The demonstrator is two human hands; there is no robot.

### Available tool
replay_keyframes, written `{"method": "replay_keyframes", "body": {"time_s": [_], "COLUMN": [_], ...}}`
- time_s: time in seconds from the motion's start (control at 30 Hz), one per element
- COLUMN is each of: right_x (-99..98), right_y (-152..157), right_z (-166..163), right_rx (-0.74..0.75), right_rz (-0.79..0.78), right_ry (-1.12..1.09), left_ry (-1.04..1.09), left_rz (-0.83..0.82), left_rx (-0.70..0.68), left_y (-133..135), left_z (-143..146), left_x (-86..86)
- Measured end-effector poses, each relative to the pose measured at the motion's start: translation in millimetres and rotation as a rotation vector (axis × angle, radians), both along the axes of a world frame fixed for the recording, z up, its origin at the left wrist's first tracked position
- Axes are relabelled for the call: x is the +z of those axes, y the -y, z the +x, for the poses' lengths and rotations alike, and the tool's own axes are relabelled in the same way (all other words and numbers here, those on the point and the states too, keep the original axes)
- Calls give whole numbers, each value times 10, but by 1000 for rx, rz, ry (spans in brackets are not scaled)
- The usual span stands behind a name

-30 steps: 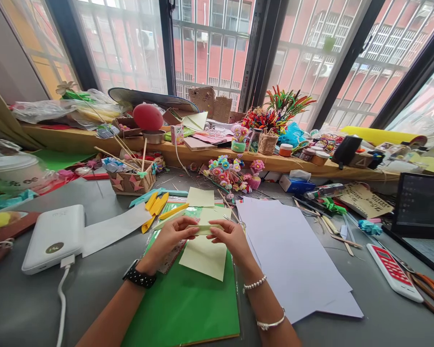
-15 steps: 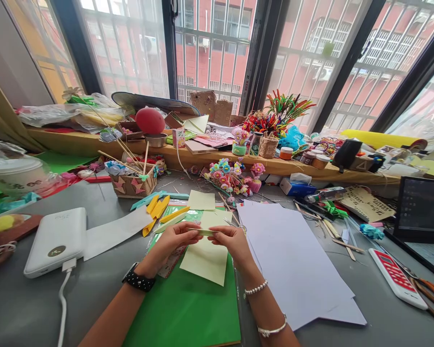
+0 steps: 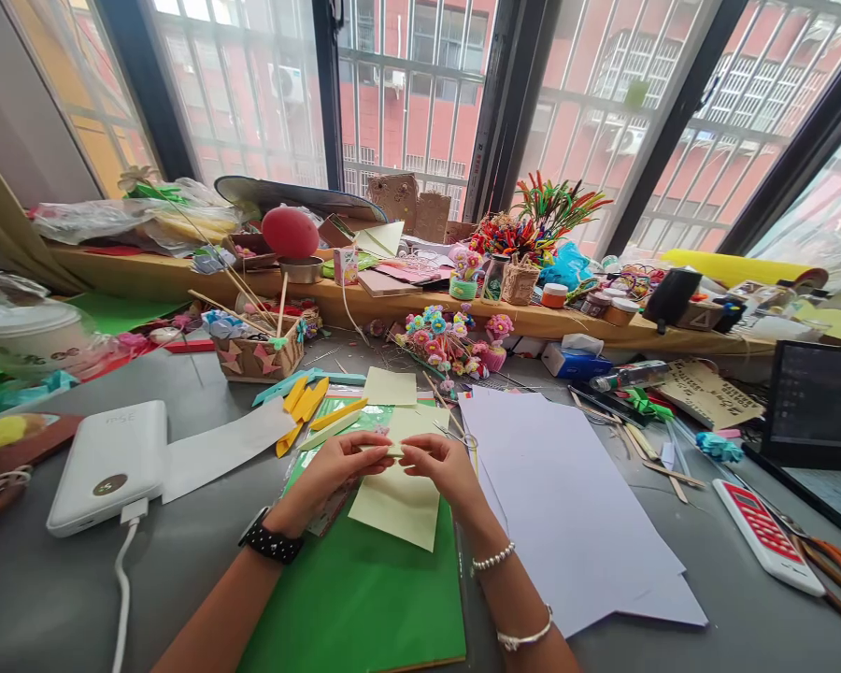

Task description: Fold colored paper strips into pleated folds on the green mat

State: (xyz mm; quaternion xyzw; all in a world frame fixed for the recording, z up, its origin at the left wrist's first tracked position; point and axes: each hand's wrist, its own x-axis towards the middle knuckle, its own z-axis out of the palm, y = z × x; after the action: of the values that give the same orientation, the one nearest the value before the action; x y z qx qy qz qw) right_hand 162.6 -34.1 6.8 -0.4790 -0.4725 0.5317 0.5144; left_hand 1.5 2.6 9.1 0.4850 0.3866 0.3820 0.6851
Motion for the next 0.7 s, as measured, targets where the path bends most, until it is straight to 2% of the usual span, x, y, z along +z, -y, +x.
{"method": "replay_keyframes", "body": {"time_s": [0.2, 0.53, 0.7], "right_x": [-48, -47, -47], "right_y": [-23, -18, -14], "right_z": [13, 18, 20], "right_rx": [-55, -88, -73], "right_rz": [-6, 13, 131], "right_ry": [39, 66, 161], "left_ry": [-70, -58, -64], "left_rz": [100, 86, 106], "left_rx": [29, 56, 35], "left_y": [4, -3, -3], "left_z": [5, -13, -33], "left_x": [1, 17, 26]}}
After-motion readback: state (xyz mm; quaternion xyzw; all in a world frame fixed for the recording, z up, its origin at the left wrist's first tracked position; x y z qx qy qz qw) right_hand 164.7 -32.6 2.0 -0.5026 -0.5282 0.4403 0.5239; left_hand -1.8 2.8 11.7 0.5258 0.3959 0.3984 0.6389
